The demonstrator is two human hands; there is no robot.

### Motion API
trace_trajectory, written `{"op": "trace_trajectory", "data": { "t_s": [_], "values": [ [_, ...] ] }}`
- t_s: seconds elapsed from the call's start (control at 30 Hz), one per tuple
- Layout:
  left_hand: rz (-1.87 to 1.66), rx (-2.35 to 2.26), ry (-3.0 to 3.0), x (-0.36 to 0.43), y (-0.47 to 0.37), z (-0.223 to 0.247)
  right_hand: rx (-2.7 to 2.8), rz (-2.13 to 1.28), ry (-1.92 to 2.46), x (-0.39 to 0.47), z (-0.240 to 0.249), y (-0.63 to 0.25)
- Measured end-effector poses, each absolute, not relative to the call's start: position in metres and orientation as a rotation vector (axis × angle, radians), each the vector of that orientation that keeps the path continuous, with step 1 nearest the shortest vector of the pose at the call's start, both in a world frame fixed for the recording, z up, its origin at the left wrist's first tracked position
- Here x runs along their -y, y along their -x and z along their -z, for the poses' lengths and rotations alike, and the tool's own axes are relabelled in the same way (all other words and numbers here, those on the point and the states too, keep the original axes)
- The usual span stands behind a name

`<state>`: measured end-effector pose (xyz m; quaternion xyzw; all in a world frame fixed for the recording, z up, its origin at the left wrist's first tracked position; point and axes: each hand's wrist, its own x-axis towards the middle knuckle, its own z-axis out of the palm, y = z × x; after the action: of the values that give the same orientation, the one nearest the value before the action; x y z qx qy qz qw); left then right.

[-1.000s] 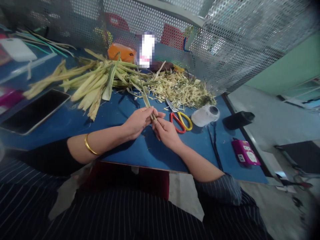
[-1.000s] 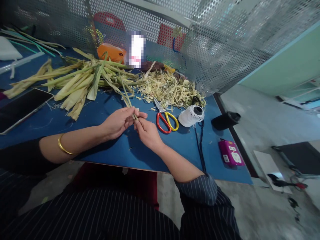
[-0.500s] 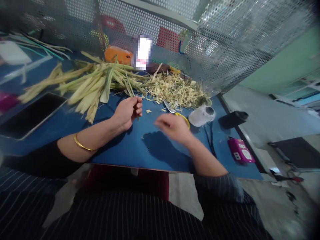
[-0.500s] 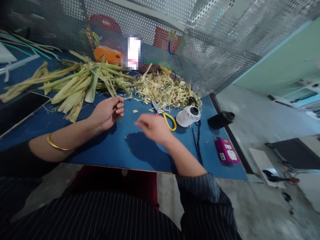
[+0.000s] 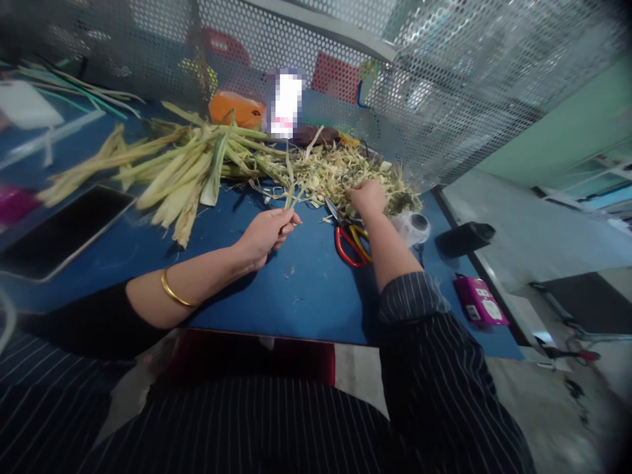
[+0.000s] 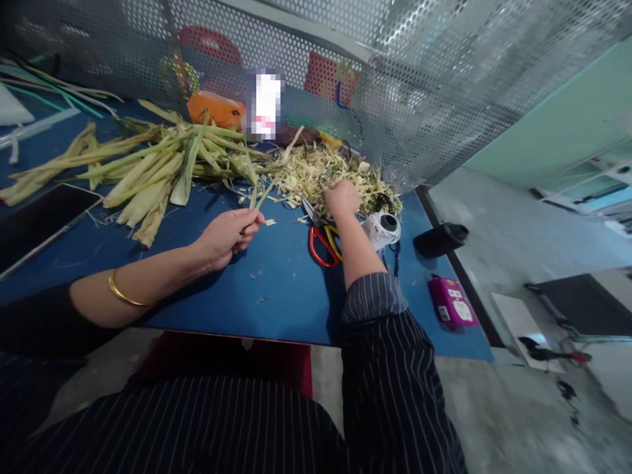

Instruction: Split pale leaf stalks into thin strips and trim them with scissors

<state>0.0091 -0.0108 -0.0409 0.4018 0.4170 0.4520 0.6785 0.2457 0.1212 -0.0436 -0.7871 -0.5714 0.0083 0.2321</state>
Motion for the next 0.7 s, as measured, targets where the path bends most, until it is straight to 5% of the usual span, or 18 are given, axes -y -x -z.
{"op": "trace_trajectory", "data": {
  "t_s": [0.27,0.4,0.53,0.7],
  "values": [
    [-1.023,-0.937,-0.888,0.010,-0.007,0.041,1.484,-0.064,1.344,-0.105,0.020,-0.256],
    [-1.021,-0.923,-0.839,0.009,-0.007,0.042,1.610,-0.135,1.533,-0.084,0.011,-0.256],
    [-0.988,-0.911,-0.817,0.010,-0.010,0.043,1.777,0.251,2.034,-0.078,0.005,-0.257],
    [-0.960,-0.916,-0.810,0.012,-0.011,0.044,1.982,0.490,1.837,-0.110,0.009,-0.241]
  ]
}}
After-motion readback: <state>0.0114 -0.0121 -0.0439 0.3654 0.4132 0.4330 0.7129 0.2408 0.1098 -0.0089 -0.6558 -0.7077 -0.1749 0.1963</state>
